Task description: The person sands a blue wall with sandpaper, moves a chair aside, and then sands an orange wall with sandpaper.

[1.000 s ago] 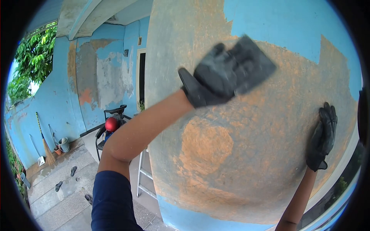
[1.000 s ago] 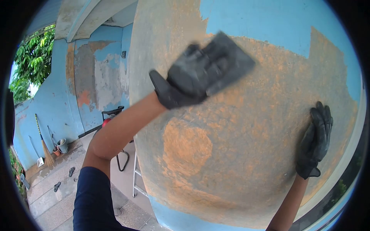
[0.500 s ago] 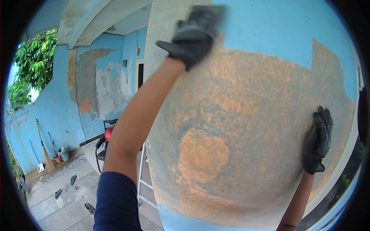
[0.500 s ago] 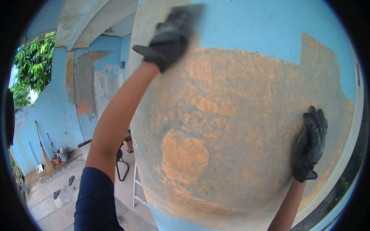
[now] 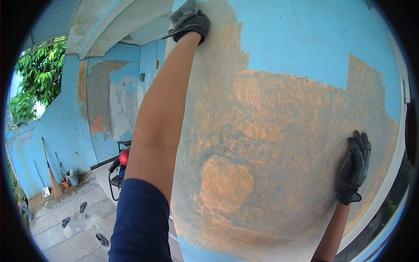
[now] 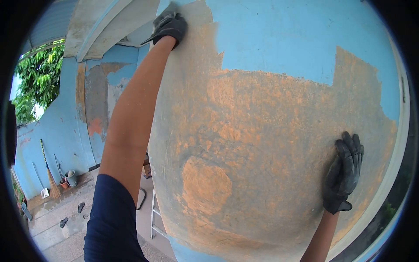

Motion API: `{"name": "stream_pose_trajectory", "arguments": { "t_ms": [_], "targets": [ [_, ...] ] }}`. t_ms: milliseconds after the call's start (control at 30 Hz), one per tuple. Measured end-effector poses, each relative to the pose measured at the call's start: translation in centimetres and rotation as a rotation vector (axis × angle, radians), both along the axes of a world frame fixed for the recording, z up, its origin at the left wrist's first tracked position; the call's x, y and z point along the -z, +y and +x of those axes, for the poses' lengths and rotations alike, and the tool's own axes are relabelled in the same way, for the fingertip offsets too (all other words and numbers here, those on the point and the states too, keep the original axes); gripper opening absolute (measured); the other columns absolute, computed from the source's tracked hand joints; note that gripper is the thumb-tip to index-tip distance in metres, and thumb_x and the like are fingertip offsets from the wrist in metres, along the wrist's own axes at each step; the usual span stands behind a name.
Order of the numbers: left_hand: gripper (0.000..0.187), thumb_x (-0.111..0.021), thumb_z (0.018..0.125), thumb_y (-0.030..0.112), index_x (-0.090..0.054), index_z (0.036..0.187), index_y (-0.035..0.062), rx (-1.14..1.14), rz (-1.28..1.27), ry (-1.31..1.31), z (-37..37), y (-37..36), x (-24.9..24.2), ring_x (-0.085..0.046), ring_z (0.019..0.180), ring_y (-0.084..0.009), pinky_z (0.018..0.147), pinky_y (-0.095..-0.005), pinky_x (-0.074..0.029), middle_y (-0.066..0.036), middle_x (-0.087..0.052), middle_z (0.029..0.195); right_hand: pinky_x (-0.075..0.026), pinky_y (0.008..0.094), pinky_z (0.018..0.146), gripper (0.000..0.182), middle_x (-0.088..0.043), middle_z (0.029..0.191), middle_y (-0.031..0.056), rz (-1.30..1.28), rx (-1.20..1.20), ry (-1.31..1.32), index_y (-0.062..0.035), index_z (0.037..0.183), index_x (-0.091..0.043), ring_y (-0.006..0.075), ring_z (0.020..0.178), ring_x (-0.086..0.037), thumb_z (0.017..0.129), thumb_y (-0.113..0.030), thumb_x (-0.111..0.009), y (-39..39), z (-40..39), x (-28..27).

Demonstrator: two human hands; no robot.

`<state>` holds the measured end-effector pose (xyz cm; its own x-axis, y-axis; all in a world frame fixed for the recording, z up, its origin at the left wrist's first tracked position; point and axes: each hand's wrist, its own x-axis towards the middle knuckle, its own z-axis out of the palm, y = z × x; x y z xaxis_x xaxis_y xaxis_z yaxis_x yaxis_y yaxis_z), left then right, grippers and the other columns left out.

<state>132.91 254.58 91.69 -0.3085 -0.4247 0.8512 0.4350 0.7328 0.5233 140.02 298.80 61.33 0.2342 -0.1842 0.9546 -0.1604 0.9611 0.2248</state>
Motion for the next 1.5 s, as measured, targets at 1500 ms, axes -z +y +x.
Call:
{"name": "stream_pose_trajectory", "arguments": {
  "t_ms": [1500],
  "targets": [
    [0.054,-0.048,0.098,0.035,-0.045,0.144,0.0064,-0.212,-0.424,0.519,-3.8,1.3,9.4,-0.045,0.136,-0.0401,0.104,-0.0657,-0.037,-0.024,-0.05,0.142,-0.033,0.0542,0.118,0.025,-0.068,0.129,0.0134,-0.03,-0.068,0.006,-0.0048,0.113,-0.072,0.0352,0.134,-0.054,0.101,-0.012,-0.051,0.6,-0.3,1.1]
  ]
}}
